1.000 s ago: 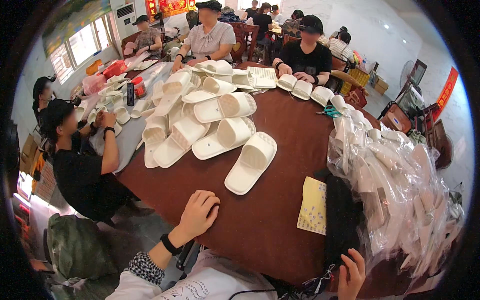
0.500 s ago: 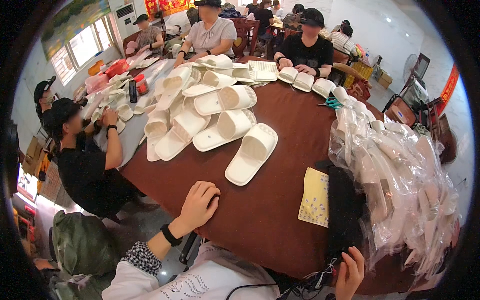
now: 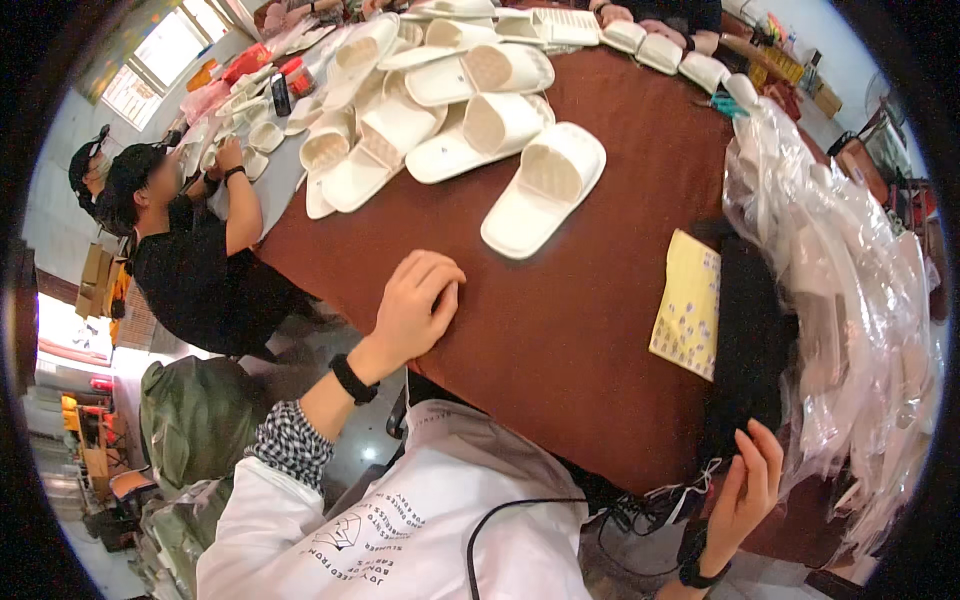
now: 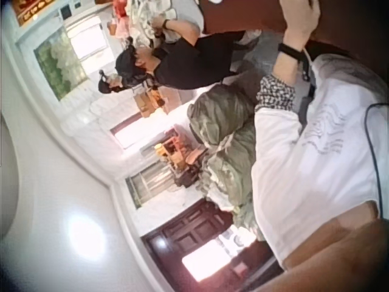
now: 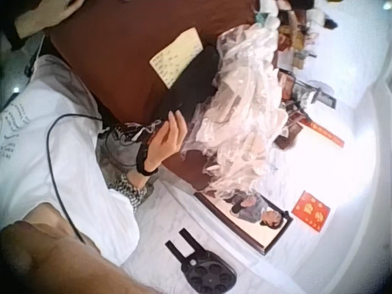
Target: Assembling and organizing slippers on a communal manufacturing table.
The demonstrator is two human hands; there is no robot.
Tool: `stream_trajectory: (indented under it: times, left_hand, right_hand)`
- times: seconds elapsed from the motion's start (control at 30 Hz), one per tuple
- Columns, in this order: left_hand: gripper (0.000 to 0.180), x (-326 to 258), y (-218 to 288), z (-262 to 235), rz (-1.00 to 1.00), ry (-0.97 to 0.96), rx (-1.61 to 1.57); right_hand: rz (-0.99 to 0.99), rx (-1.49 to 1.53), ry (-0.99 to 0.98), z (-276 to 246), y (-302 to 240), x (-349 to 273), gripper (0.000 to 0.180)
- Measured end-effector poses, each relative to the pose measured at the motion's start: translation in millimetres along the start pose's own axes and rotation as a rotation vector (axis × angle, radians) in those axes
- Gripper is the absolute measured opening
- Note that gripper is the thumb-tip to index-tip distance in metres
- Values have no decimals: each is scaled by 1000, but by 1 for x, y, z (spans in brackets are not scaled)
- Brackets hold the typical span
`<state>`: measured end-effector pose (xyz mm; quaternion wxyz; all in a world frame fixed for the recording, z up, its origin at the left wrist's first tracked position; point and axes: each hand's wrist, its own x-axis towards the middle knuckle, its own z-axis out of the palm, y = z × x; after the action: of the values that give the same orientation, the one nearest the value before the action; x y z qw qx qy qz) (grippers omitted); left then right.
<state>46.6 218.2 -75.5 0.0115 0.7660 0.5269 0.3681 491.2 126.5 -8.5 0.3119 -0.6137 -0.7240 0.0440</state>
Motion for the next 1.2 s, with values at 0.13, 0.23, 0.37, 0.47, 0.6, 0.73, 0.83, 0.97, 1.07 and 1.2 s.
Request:
stream_trajectory:
  times: [0.13, 0.23, 0.37, 0.47, 0.6, 0.73, 0.83, 0.97, 1.07, 1.2]
  left_hand:
    - [12, 1, -2, 1, 16, 23, 5]
    - [12, 4, 0, 2, 9, 19, 17]
    - [12, 1, 1, 2, 42, 9, 61]
    - [13, 0, 1, 1, 37, 18, 58]
    - [14, -1, 3, 2, 69, 84, 41]
    - [15, -1, -1, 6, 119, 188, 20]
    - [10, 1, -3, 4, 132, 195, -7]
    - [7, -5, -8, 3, 96, 130, -35]
    - [6, -5, -7, 3, 64, 89, -40]
    - [6, 2, -3, 0, 161, 156, 87]
  right_hand:
    - [-76, 81, -22, 4, -8, 11, 22]
    - [-153, 85, -58, -2, -9, 13, 23]
    - [-206, 172, -105, 4, -8, 13, 24]
    - [-236, 186, -155, 5, -13, 16, 24]
    - [-191, 212, -176, 5, -20, 12, 23]
    - [-212, 186, -219, 2, -43, 18, 22]
    - [-319, 152, -218, 4, -67, 20, 24]
    - [-418, 184, -263, 16, -89, 14, 27]
    - [-442, 184, -318, 23, -84, 5, 27]
    - [-427, 144, -368, 29, -68, -2, 35]
